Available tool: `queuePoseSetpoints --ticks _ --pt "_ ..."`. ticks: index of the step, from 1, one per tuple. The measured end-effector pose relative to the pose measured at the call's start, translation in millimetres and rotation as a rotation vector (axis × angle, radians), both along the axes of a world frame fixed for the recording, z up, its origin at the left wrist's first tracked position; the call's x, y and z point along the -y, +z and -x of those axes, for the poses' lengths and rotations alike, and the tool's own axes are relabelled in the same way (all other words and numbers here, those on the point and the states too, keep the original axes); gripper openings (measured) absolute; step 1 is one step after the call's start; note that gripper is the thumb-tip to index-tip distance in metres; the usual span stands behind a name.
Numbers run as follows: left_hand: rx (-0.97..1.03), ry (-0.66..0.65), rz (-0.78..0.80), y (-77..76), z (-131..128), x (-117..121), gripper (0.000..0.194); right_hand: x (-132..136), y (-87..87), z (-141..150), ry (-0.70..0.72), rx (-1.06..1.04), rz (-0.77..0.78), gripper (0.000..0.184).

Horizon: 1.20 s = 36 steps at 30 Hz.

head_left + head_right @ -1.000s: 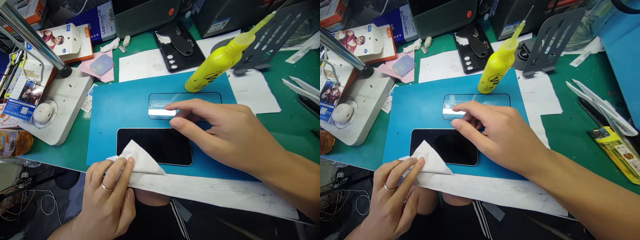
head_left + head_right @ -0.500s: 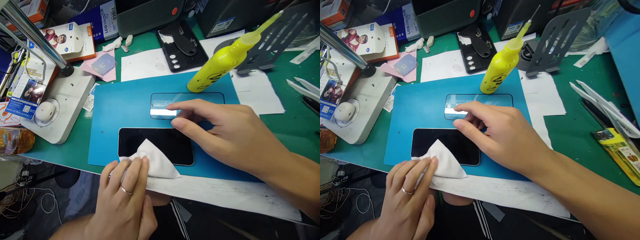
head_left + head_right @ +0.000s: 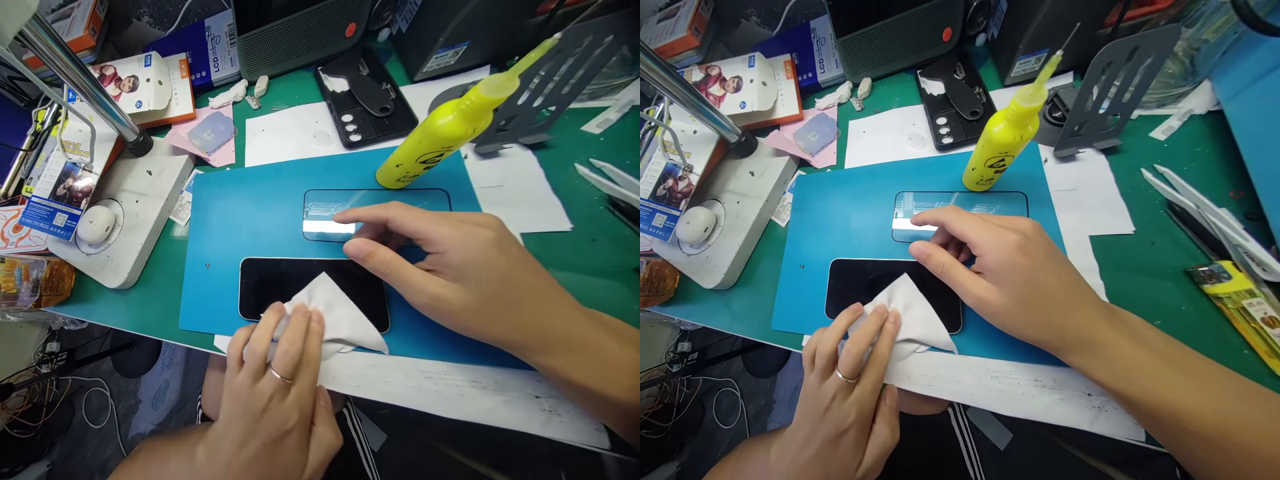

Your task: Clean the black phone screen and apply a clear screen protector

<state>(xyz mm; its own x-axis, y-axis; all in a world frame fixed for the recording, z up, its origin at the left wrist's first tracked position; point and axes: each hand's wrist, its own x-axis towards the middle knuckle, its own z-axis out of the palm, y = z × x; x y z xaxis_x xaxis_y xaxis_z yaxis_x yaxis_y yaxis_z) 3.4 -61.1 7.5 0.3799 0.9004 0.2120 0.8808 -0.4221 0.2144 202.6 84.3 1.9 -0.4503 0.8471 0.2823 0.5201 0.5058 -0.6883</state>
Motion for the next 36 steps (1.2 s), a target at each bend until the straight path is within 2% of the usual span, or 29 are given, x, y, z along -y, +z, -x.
queuePoseSetpoints --ticks 3,7,14,17,23,28,31,34,36 --pt "0.018 0.005 0.011 1.0 2 4 0.051 0 -0.3 0 -0.002 0.000 0.003 0.023" --pt "-0.001 0.050 0.033 8.5 18 6 0.049 1 1.1 0 -0.011 -0.002 0.015 0.021" --pt "-0.070 0.098 0.004 12.6 36 -3 0.047 -2 2.9 0 -0.009 0.011 -0.011 0.022" --pt "-0.077 0.103 -0.024 9.8 30 -1 0.046 -3 2.4 -1 -0.005 0.019 -0.005 0.022" --pt "0.041 0.006 -0.008 -0.2 -9 8 0.050 -1 2.9 1 -0.013 0.004 0.024 0.024" --pt "0.009 0.002 -0.044 -7.4 -27 6 0.051 -1 1.6 1 -0.010 -0.005 0.052 0.023" --pt "-0.012 -0.017 -0.039 -6.0 -24 2 0.053 -2 0.1 0 -0.012 -0.009 0.058 0.024" --pt "-0.064 0.021 0.011 0.7 -7 -6 0.058 -3 -0.2 0 -0.018 -0.010 0.041 0.025" --pt "-0.087 0.061 0.028 6.5 6 -14 0.054 -3 0.5 0 -0.011 -0.004 0.023 0.025"
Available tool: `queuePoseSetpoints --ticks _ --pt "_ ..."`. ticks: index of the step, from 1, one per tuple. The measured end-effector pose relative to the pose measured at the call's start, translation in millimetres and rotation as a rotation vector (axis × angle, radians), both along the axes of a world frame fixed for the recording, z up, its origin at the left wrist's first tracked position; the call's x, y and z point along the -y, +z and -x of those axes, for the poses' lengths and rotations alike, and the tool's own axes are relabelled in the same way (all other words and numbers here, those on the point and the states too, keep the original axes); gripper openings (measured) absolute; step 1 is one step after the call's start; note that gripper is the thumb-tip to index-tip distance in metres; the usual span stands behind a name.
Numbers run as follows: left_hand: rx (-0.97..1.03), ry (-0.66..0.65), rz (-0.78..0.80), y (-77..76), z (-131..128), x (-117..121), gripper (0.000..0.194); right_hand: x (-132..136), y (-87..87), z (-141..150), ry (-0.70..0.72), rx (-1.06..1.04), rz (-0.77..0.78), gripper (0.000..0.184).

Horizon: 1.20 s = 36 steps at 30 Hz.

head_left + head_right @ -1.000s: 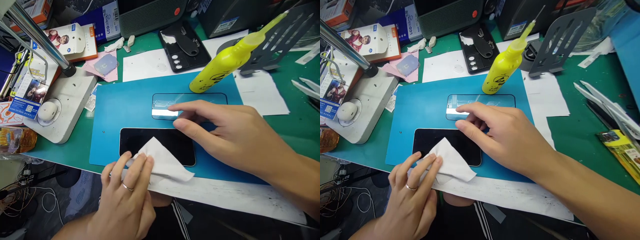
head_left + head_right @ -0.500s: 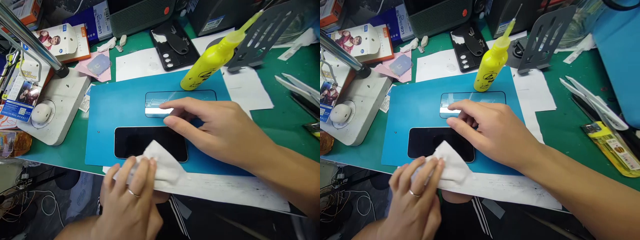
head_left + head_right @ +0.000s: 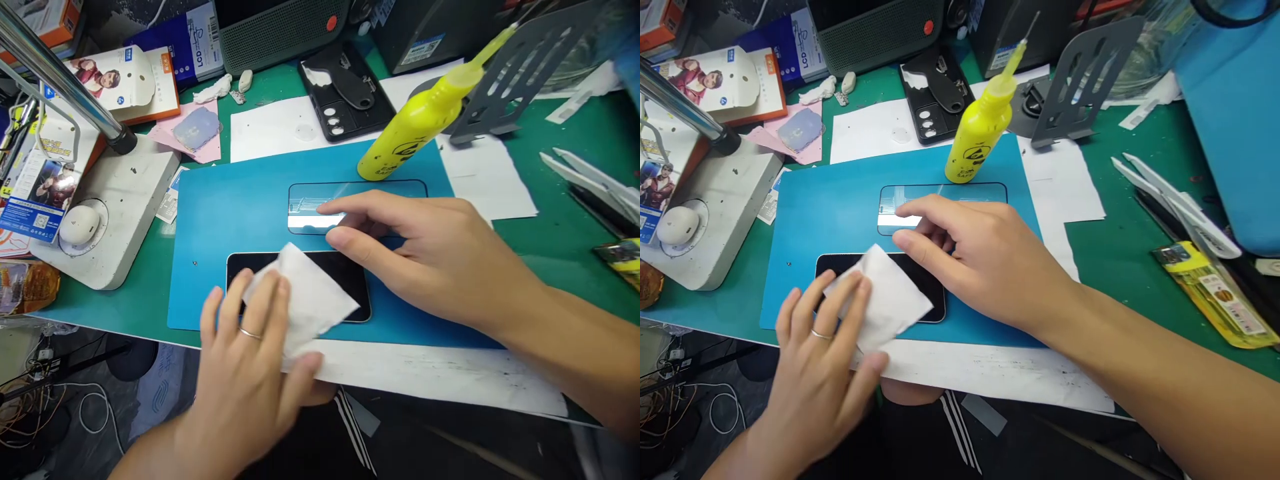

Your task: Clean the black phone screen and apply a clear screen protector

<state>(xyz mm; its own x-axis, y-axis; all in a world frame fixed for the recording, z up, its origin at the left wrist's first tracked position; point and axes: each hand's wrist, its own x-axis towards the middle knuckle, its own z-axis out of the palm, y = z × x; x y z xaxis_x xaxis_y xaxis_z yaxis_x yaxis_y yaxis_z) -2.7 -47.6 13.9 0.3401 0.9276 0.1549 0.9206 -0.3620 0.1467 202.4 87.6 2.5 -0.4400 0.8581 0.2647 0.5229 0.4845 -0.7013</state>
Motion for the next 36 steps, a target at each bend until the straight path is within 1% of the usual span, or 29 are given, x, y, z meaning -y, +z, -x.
queuePoseSetpoints --ticks 2,4,6,8,10,12,16,19,23,26,28,32,36 --pt "0.008 -0.008 -0.007 4.6 9 -7 0.049 -1 1.1 -1 0.009 0.007 -0.013 0.025" --pt "0.012 -0.089 -0.010 6.1 10 -13 0.052 -1 2.2 -1 0.013 0.010 -0.016 0.026" --pt "-0.024 -0.186 -0.009 3.5 4 -19 0.057 -1 2.9 -2 0.011 0.008 -0.018 0.027" --pt "-0.080 -0.233 -0.012 -2.2 -5 -24 0.065 -1 3.1 -2 0.011 0.002 -0.017 0.027" --pt "-0.118 -0.225 -0.017 -8.1 -11 -28 0.072 0 2.9 -2 0.014 -0.008 -0.013 0.027" --pt "-0.127 -0.212 -0.016 -11.6 -11 -30 0.074 0 2.3 -2 0.022 -0.016 -0.010 0.028" --pt "-0.123 -0.166 -0.008 -9.7 5 -27 0.069 0 0.4 -2 0.033 -0.017 -0.011 0.027" --pt "-0.144 -0.100 -0.005 -6.8 16 -17 0.066 0 -0.6 -2 0.039 -0.014 -0.010 0.028" --pt "-0.129 -0.067 0.000 -8.1 16 3 0.065 -1 0.3 -2 0.036 -0.002 0.008 0.027" --pt "-0.112 -0.064 -0.009 -9.9 11 12 0.064 -1 1.4 -1 0.037 0.006 0.006 0.026" --pt "-0.110 -0.069 -0.014 -10.2 6 12 0.064 0 1.7 -1 0.037 0.008 0.007 0.027" --pt "-0.133 -0.085 -0.024 -11.1 -14 -6 0.068 1 2.1 0 0.025 0.007 0.029 0.028" --pt "-0.162 -0.099 -0.077 -16.1 -47 -23 0.073 1 4.6 -1 0.009 0.006 0.065 0.033"
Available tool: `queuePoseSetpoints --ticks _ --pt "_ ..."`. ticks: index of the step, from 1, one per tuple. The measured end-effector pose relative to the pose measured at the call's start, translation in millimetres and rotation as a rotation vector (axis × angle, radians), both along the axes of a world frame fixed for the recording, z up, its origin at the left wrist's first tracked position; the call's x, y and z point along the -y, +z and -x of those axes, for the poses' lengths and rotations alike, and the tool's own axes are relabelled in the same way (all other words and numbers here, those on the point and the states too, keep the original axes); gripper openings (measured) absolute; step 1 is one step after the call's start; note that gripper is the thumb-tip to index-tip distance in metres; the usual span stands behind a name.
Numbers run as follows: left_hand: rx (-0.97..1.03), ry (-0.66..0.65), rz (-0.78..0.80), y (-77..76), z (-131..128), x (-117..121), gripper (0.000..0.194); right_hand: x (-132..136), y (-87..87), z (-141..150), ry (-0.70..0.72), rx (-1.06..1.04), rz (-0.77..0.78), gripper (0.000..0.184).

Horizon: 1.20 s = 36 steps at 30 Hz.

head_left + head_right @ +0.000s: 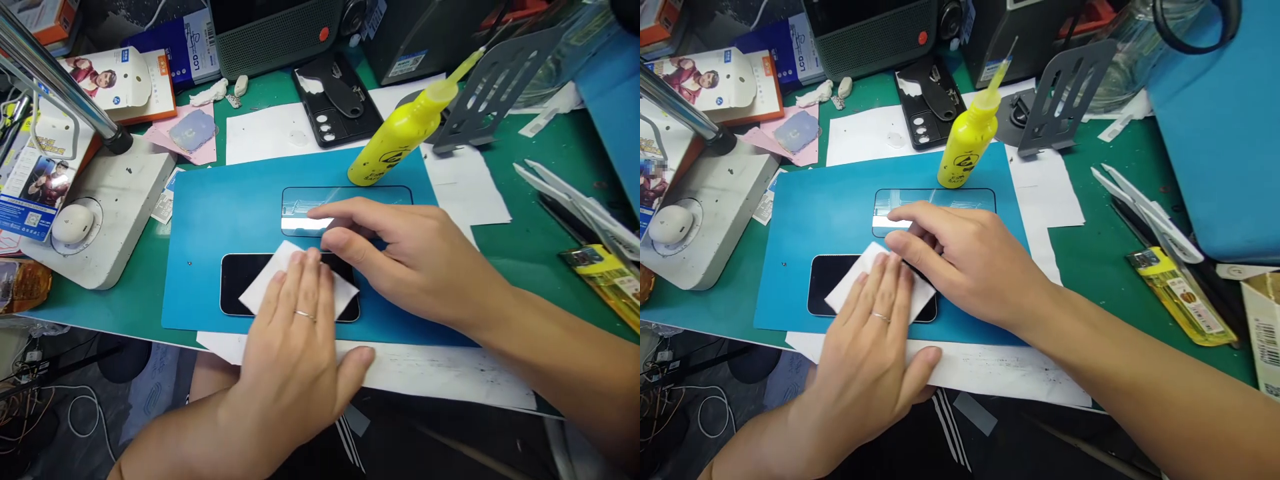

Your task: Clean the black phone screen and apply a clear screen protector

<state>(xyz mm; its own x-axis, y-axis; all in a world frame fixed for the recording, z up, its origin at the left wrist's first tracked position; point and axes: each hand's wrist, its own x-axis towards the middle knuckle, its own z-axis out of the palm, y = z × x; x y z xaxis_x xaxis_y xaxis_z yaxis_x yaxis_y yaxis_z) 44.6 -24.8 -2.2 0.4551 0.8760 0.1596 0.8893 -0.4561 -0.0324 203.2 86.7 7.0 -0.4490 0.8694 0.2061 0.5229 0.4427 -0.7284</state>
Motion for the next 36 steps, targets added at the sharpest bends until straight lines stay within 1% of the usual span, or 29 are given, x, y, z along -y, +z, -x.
queuePoseSetpoints --ticks 3,5,6,8,10,12,15,18,21,25,28,33,36 --pt "0.004 0.008 -0.008 -4.0 -21 -5 0.075 0 1.3 -3 -0.006 0.020 0.021 0.037" --pt "0.018 0.006 -0.002 -5.2 -26 -8 0.075 0 0.5 -5 -0.004 0.016 0.020 0.040" --pt "0.032 -0.003 0.002 -5.2 -24 -10 0.074 0 -0.5 -6 -0.004 0.009 0.016 0.043" --pt "0.066 -0.028 0.001 -4.0 -12 -15 0.073 0 -2.9 -6 -0.010 -0.012 0.001 0.048" --pt "0.082 -0.043 0.002 -1.7 7 -20 0.071 0 -5.0 -6 -0.024 -0.038 -0.017 0.052" --pt "0.064 -0.037 0.014 0.9 28 -22 0.069 1 -5.7 -6 -0.034 -0.037 -0.021 0.050" --pt "0.034 0.015 0.024 4.2 53 -16 0.067 1 -3.8 -5 -0.024 0.003 0.000 0.043" --pt "0.021 0.047 0.040 6.0 66 -4 0.066 1 -0.5 -4 0.011 0.004 0.028 0.044" --pt "0.006 0.069 0.055 6.6 68 9 0.067 2 1.4 -4 0.038 -0.028 0.051 0.054" --pt "-0.004 0.105 0.033 5.7 56 19 0.071 1 -0.6 -4 0.049 -0.075 0.055 0.070" --pt "0.001 0.102 0.016 3.2 34 20 0.075 0 -3.2 -4 0.060 -0.090 0.060 0.076" --pt "-0.002 0.017 0.001 -2.3 -17 14 0.080 -2 -3.5 -6 0.061 -0.123 0.095 0.083" --pt "0.000 -0.045 -0.006 -3.4 -33 9 0.083 -1 -3.9 -10 0.047 -0.112 0.125 0.083"
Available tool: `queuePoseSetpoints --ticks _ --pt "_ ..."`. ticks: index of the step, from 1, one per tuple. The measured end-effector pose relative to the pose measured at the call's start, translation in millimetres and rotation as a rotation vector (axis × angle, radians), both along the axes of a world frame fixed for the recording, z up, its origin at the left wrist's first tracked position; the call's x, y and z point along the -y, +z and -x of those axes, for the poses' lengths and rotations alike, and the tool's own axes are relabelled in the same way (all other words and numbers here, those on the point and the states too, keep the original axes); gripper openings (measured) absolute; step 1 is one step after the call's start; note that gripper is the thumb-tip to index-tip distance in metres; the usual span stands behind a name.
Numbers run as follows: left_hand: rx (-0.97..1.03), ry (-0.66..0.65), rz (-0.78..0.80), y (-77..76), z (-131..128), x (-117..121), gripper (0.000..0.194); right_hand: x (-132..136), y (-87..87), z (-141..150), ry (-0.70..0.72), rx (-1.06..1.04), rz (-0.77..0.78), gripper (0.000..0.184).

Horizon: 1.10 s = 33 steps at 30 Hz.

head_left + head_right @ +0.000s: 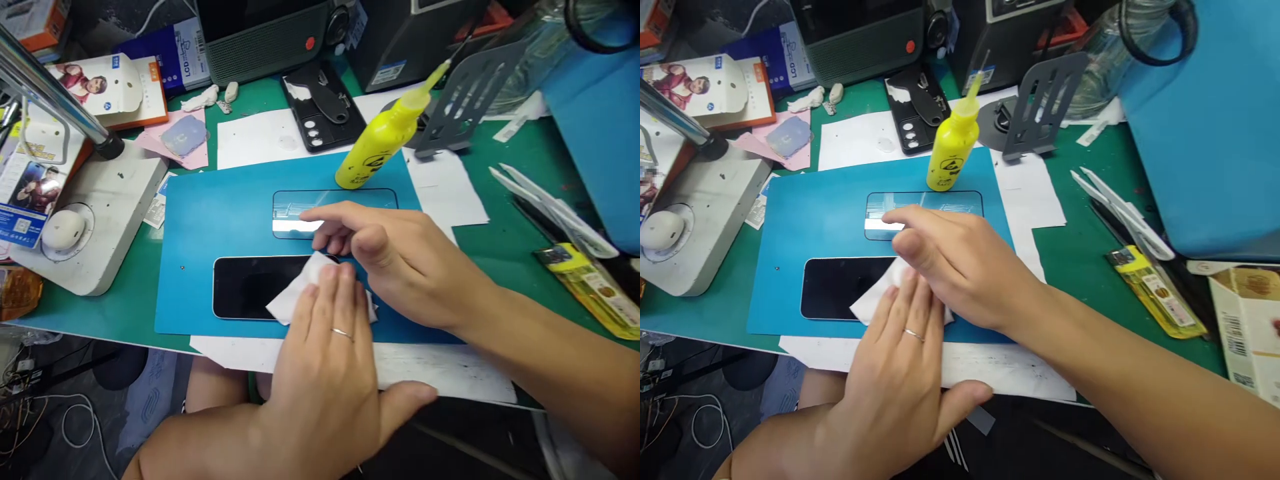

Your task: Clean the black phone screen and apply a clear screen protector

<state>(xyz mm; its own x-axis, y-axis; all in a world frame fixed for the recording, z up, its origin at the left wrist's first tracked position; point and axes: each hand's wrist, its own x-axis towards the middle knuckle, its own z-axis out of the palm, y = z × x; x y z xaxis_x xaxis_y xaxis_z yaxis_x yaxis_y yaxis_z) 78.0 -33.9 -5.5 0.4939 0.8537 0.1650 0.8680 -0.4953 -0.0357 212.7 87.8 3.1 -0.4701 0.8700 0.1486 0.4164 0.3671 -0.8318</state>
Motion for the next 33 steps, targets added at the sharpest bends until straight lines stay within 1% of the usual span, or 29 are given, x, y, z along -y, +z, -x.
queuePoseSetpoints --ticks 3,6,8,11,14,20,23,27,33 --pt "0.007 -0.019 0.002 2.1 4 -4 0.089 1 -2.3 -4 -0.017 -0.008 0.038 0.080" --pt "0.021 -0.012 0.027 5.5 28 -8 0.090 2 -4.4 -5 -0.036 -0.027 0.063 0.078" --pt "0.034 0.053 0.042 6.9 50 -12 0.090 1 -4.9 -4 -0.046 -0.025 0.060 0.078" --pt "0.033 0.174 0.043 7.7 79 -16 0.081 0 -5.0 -2 -0.044 -0.014 0.052 0.078" --pt "0.028 0.222 0.042 8.5 92 -11 0.074 0 -5.4 -1 -0.039 -0.003 0.048 0.077" --pt "0.031 0.220 0.057 11.5 86 20 0.071 2 -6.0 -1 -0.027 0.003 0.036 0.075" --pt "0.021 0.205 0.051 11.2 83 28 0.073 2 -5.3 0 -0.026 0.002 0.031 0.077" --pt "0.003 0.160 0.015 8.0 70 21 0.084 2 -4.3 3 -0.010 -0.024 0.058 0.077" --pt "-0.070 0.103 -0.034 0.5 25 -3 0.096 0 -5.9 2 -0.017 -0.099 0.092 0.080"
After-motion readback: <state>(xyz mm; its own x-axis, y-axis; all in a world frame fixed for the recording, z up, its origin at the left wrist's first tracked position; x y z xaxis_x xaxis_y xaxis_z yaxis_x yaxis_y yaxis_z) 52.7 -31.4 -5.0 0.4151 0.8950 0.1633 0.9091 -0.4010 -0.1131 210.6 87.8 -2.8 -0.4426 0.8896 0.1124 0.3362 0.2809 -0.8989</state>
